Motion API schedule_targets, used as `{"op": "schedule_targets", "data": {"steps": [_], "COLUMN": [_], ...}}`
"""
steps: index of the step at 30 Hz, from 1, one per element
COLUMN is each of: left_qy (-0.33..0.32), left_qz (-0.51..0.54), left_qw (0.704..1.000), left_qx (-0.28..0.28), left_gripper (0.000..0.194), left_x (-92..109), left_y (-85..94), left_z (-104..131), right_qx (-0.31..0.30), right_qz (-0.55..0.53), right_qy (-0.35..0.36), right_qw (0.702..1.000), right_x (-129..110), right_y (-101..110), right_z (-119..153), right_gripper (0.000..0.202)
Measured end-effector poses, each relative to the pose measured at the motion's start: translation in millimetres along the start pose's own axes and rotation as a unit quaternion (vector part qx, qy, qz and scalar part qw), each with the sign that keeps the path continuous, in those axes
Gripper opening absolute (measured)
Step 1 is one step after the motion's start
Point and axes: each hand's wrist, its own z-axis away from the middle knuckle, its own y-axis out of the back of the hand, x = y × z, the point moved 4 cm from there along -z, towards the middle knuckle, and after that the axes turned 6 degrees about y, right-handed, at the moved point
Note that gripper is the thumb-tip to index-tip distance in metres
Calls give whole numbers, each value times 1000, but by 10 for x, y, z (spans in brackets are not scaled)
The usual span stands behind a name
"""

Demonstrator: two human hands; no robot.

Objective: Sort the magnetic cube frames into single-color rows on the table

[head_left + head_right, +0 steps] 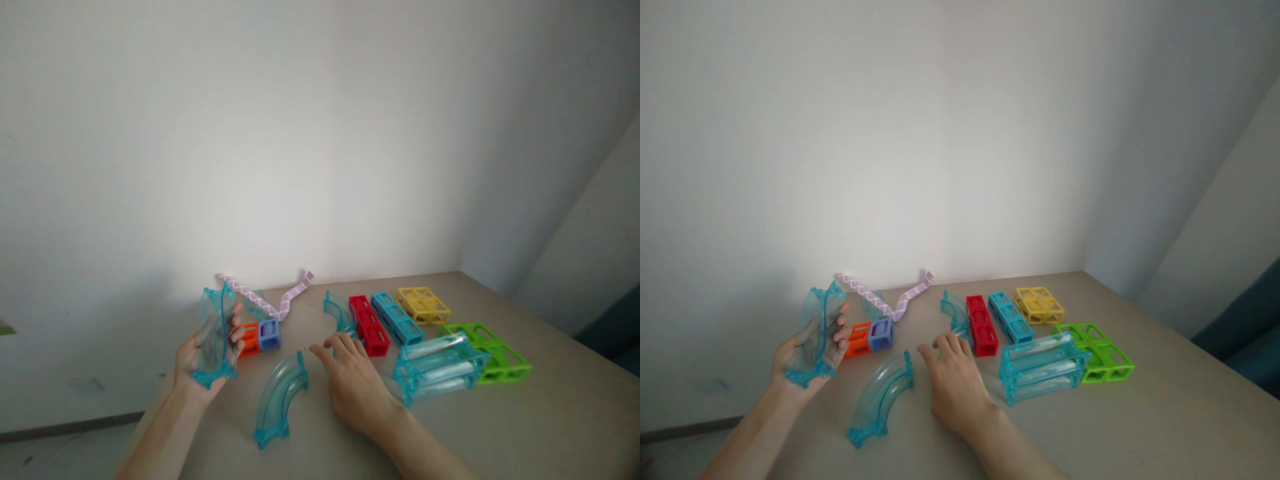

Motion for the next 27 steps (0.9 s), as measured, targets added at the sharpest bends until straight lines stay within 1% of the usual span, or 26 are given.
{"op": "schedule_targets", "data": {"steps": [2,4,6,9,11,13,15,19,21,23,24,26,27], "left_qy": [3,5,4,-2,-5,-8,-12,-6,7,21,26,30,33], "left_qz": [-2,-4,-9,-23,-30,-33,-35,-39,-45,-53,-57,-55,-49], "left_qw": [1000,1000,1000,1000,999,999,999,999,999,998,998,998,998], "left_qx": [-5,-10,-14,-20,-22,-22,-20,-10,-3,3,4,-1,-9], "left_gripper": [40,42,43,40,38,37,36,36,38,41,42,45,46], "left_x": [-11,-25,-38,-46,-43,-37,-30,-43,-64,-87,-98,-119,-132], "left_y": [-29,-54,-67,-59,-39,-18,-6,-8,-4,12,23,41,44], "left_z": [16,27,32,26,16,6,-1,-1,1,0,-2,-6,-8], "right_qx": [22,42,40,11,-3,3,22,57,64,80,98,142,161], "right_qz": [8,-4,-31,-60,-55,-28,6,32,31,25,16,-12,-24], "right_qy": [-12,4,65,168,187,159,104,-20,-66,-87,-85,-50,-26], "right_qw": [1000,999,997,984,981,987,994,998,995,993,991,988,986], "right_x": [18,-37,-173,-422,-520,-532,-473,-309,-278,-282,-284,-249,-190], "right_y": [50,100,120,78,16,-44,-89,-128,-101,4,99,368,528], "right_z": [3,13,24,40,40,27,1,-103,-153,-148,-111,41,151], "right_gripper": [64,62,58,43,30,19,14,15,18,20,22,28,33]}}
